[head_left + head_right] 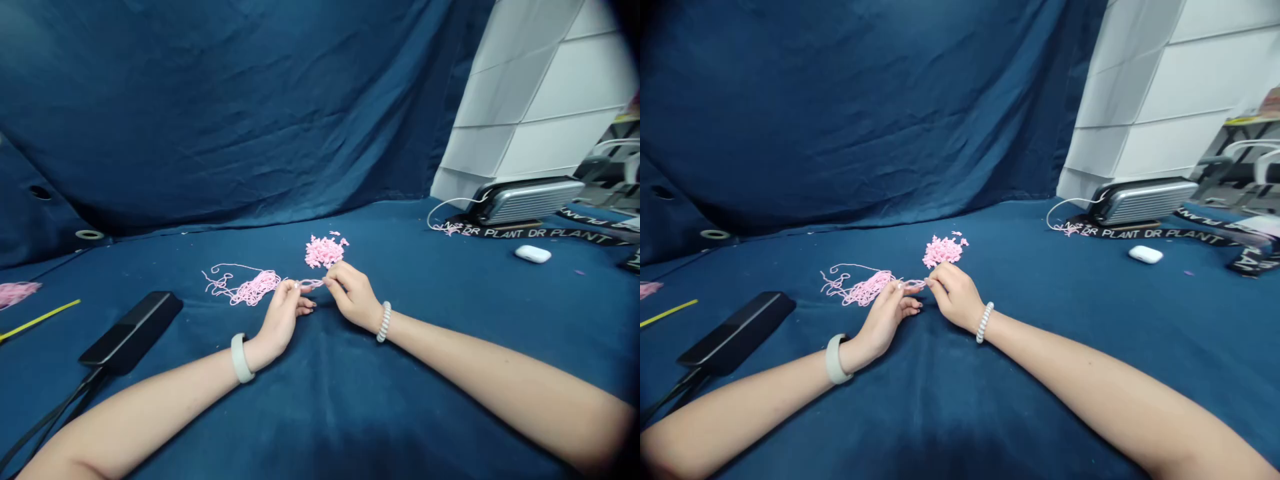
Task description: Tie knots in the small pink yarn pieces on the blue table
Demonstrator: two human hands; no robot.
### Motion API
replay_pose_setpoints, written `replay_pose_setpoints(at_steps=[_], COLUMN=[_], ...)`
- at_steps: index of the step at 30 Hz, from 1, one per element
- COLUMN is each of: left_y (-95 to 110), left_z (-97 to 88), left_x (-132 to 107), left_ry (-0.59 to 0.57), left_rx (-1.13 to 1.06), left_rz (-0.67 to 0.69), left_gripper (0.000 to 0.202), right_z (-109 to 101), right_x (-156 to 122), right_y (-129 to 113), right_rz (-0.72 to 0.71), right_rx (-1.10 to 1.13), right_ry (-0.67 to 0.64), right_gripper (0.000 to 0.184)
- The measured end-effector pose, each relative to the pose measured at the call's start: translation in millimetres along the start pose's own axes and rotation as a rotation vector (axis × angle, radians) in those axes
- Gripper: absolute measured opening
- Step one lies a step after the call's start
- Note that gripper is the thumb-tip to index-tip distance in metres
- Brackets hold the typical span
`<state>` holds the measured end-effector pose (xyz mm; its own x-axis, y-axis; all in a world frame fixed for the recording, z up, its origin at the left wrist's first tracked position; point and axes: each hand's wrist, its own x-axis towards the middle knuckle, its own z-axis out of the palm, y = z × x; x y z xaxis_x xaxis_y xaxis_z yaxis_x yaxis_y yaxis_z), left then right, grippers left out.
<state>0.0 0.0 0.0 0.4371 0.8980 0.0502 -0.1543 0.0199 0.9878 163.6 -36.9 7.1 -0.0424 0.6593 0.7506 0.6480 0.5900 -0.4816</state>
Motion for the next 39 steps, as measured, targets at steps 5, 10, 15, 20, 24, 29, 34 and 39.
replay_pose_setpoints(at_steps=[5,10,15,20,24,29,34,39], left_y=[6,9,6,4,5,11,14,12], left_z=[3.5,3.8,1.8,0.3,-0.6,1.1,3.1,3.3], left_x=[-3,-3,-1,-1,-3,-7,-9,-8], left_ry=[-0.064,-0.11,-0.075,-0.061,-0.05,-0.011,-0.006,-0.04], left_rx=[0.12,0.226,0.262,0.251,0.274,0.403,0.353,0.326], left_rz=[0.01,0.07,0.064,0.039,0.061,0.152,0.188,0.157], left_gripper=[0.044,0.028,0.029,0.028,0.027,0.024,0.024,0.025], right_z=[0,1,3,3,4,8,11,11], right_x=[-1,-1,0,1,2,2,1,0], right_y=[0,2,5,7,11,12,9,10], right_rz=[-0.02,0.024,0.086,0.152,0.219,0.239,0.145,0.137], right_rx=[0.006,-0.008,-0.037,-0.059,-0.065,-0.108,-0.124,-0.042], right_ry=[-0.068,-0.091,-0.09,-0.022,0.0,-0.176,-0.33,-0.329], right_gripper=[0.019,0.017,0.018,0.019,0.021,0.022,0.019,0.016])
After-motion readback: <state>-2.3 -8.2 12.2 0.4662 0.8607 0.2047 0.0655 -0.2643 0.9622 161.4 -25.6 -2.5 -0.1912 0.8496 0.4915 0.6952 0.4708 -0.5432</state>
